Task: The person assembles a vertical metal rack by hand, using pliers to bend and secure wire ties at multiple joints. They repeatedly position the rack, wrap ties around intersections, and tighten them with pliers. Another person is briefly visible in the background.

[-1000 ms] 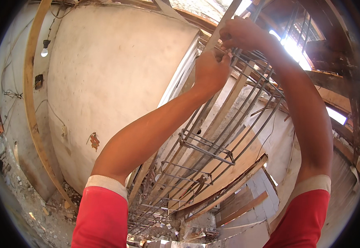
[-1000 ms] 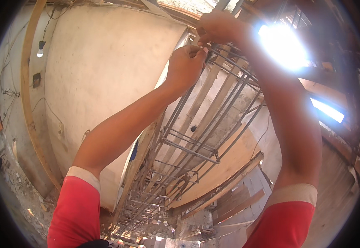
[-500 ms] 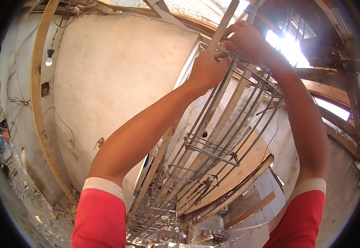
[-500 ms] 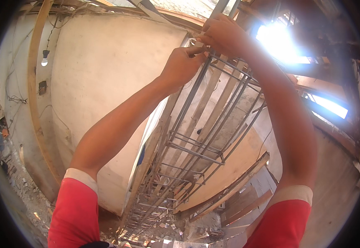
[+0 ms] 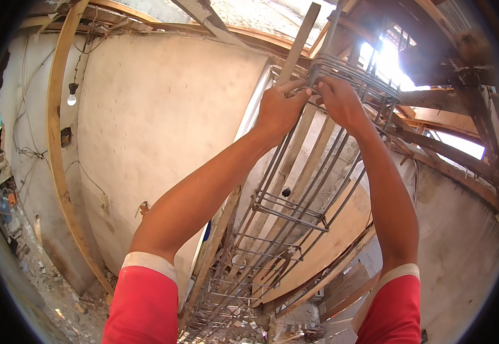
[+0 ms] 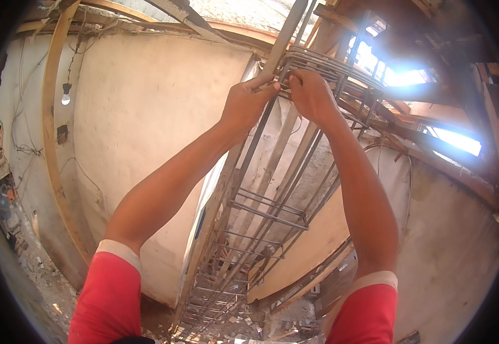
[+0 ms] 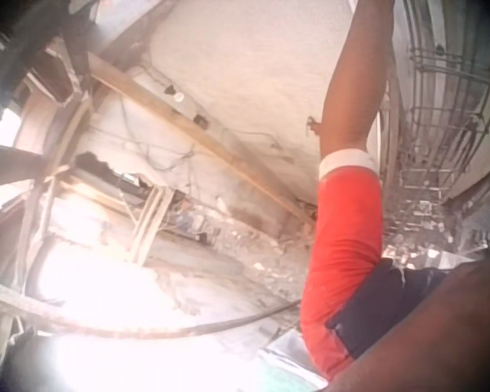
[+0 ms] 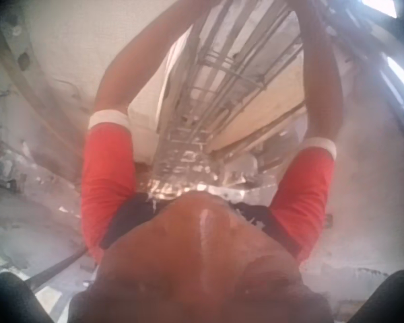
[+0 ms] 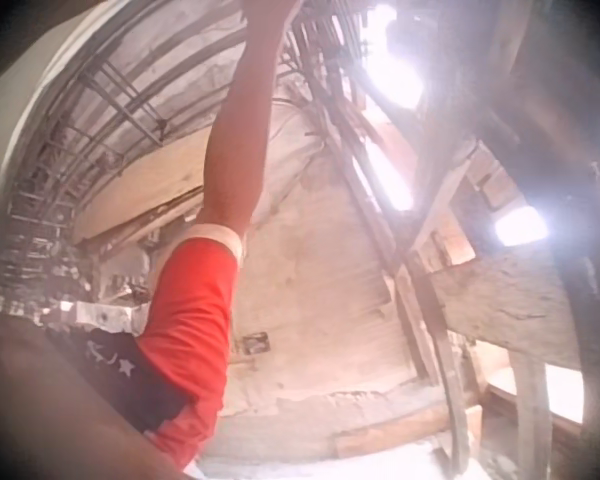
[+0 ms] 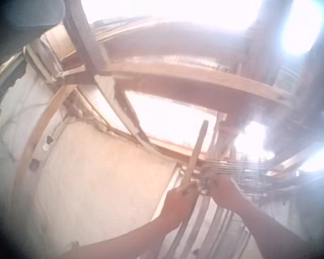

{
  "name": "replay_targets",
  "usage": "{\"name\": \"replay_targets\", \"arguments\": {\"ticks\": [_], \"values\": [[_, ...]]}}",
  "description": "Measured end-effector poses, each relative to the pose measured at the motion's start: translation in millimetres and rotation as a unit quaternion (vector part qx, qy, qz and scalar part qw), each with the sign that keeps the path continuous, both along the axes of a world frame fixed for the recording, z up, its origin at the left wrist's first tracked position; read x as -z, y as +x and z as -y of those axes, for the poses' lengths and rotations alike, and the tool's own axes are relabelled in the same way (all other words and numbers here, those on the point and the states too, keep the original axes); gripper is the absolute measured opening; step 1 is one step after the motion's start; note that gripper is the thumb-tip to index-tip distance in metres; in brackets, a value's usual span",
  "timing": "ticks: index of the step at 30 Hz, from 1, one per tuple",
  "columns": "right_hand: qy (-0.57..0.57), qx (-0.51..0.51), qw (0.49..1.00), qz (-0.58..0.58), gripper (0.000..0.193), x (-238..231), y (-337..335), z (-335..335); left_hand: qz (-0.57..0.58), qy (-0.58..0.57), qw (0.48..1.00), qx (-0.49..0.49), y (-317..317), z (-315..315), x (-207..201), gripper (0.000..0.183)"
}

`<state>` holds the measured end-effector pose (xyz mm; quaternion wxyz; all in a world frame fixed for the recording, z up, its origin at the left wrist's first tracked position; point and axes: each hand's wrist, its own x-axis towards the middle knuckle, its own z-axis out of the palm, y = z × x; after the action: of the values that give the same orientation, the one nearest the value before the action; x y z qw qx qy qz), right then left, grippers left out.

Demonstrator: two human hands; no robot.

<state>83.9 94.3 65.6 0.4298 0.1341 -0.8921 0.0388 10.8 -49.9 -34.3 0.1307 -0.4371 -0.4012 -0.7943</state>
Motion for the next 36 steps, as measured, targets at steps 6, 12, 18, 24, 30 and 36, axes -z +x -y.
{"name": "replay_targets", "arguments": {"ticks": [6, 12, 18, 24, 30, 36], "values": [[-0.164, -0.021, 0.979, 0.115, 0.033, -5, 16, 23, -0.035, -0.094, 0.994, -0.034, -7, 17, -9, 0.050], [-0.205, -0.018, 0.970, 0.127, 0.032, -9, 27, 26, -0.080, -0.150, 0.985, -0.040, -7, 31, -22, 0.046], [-0.275, -0.063, 0.954, 0.099, 0.030, -8, 25, 35, -0.092, -0.223, 0.968, -0.068, -20, 42, -32, 0.041], [-0.194, -0.050, 0.980, -0.008, 0.027, 8, 21, 16, -0.166, -0.276, 0.942, -0.096, -16, 48, -36, 0.038], [-0.088, -0.046, 0.984, -0.145, 0.023, 24, 18, 32, -0.263, -0.211, 0.929, -0.151, -35, 53, -32, 0.036], [-0.162, -0.028, 0.986, -0.038, 0.025, 3, 9, -4, -0.146, -0.198, 0.944, -0.219, -9, 45, -4, 0.032]]}}
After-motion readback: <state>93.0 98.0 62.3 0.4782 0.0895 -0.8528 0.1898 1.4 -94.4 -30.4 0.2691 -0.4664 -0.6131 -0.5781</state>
